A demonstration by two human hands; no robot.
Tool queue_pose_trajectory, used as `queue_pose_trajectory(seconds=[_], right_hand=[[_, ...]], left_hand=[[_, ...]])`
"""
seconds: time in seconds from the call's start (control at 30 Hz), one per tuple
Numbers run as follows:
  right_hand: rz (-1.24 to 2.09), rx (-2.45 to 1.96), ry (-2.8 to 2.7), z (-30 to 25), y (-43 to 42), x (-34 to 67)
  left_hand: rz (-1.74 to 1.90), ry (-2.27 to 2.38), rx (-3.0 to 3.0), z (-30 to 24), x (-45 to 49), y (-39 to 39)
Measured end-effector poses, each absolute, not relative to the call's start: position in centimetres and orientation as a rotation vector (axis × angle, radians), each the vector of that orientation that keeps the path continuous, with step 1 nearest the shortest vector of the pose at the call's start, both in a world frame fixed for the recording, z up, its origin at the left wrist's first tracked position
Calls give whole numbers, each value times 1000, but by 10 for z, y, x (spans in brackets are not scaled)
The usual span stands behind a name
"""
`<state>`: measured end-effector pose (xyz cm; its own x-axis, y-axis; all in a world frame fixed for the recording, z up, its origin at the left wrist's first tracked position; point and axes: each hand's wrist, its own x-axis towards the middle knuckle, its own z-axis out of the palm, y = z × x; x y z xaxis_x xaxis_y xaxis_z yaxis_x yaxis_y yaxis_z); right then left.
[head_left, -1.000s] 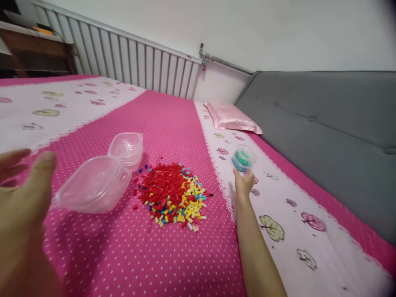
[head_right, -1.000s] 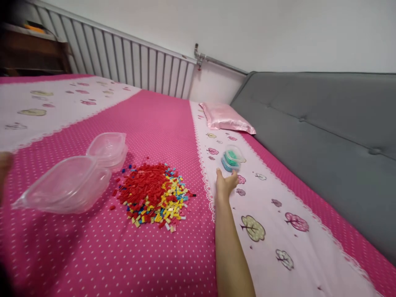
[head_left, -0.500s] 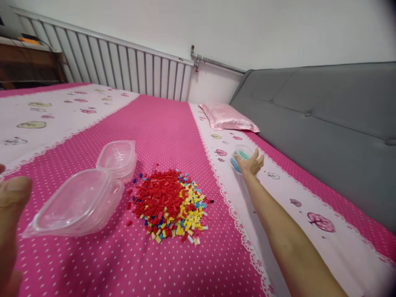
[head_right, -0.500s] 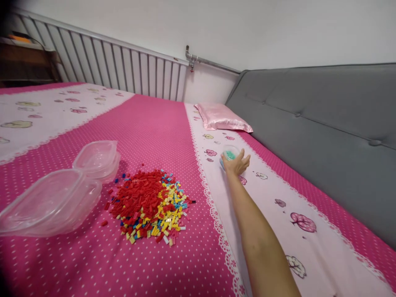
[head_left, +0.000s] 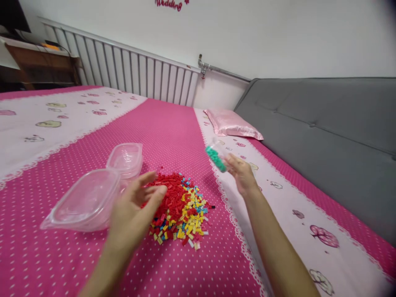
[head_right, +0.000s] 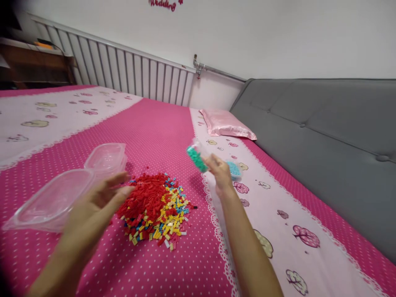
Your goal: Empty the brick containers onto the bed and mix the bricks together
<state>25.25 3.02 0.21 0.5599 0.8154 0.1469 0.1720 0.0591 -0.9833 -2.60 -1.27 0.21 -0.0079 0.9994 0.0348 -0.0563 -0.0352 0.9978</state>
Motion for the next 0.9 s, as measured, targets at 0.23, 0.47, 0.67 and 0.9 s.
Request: queue_pose_trajectory(seconds=[0.23, 0.47, 0.67, 0.9], right_hand=[[1280, -990, -1010, 13, -35, 142], [1403, -960, -1271, -15, -32, 160], [1577, -896, -1190, -20, -25, 158], [1623, -901, -1101, -25, -24, 152]], left_hand=[[1116, 677, 780, -10, 5, -13], [1059, 703, 848, -21, 0, -2], [999, 747, 882, -25, -3, 2], [991, 748, 863, -25, -3, 2]])
